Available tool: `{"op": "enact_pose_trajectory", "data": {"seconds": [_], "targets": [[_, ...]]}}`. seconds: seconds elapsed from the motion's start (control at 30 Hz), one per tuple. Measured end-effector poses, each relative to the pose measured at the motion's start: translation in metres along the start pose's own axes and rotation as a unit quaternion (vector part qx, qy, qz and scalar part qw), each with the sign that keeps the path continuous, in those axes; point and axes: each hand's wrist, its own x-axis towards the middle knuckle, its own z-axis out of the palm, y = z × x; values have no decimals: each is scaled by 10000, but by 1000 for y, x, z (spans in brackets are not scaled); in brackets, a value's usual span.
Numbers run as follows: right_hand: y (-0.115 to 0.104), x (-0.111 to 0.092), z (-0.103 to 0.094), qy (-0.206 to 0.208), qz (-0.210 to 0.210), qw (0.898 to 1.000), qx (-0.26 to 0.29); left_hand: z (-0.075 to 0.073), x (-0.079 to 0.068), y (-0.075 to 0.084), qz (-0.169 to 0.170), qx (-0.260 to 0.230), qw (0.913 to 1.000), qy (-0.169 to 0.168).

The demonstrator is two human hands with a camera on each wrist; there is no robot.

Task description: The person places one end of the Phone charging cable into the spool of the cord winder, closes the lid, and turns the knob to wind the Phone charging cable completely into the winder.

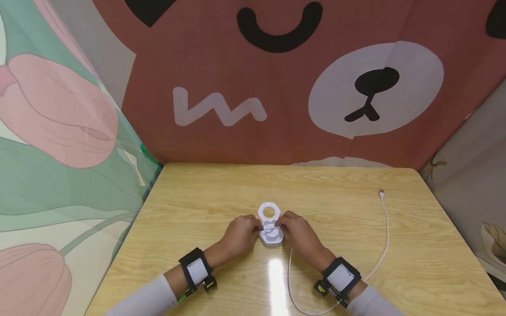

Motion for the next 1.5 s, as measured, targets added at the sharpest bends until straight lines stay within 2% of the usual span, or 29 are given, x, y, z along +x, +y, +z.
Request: {"op": "enact_pose_trajectory", "data": {"seconds": [0.13,0.37,0.63,0.83,1.03,1.27,1.5], "targets": [[-1,0,-1,-36,11,10000,-20,-1,0,1,36,-222,9997,24],[-2,0,-2,-83,-12,10000,-39,-1,-1,5,-224,-777,9966,-165],[-3,-1,-1,55,-58,9998,-181,4,-3,7,-178,-579,9981,-123],[-3,-3,-1,105,-140,9993,-322,9,-2,8,-144,-493,9986,78],[-3,-5,-1,50,-402,9983,-414,12,2,11,-232,-49,9996,138],[-1,-5,-1,-63,-775,9961,-411,9,5,16,-542,-27,9985,7],[0,-5,-2,-208,-1037,9934,-443,8,5,19,-447,313,9984,114]]}}
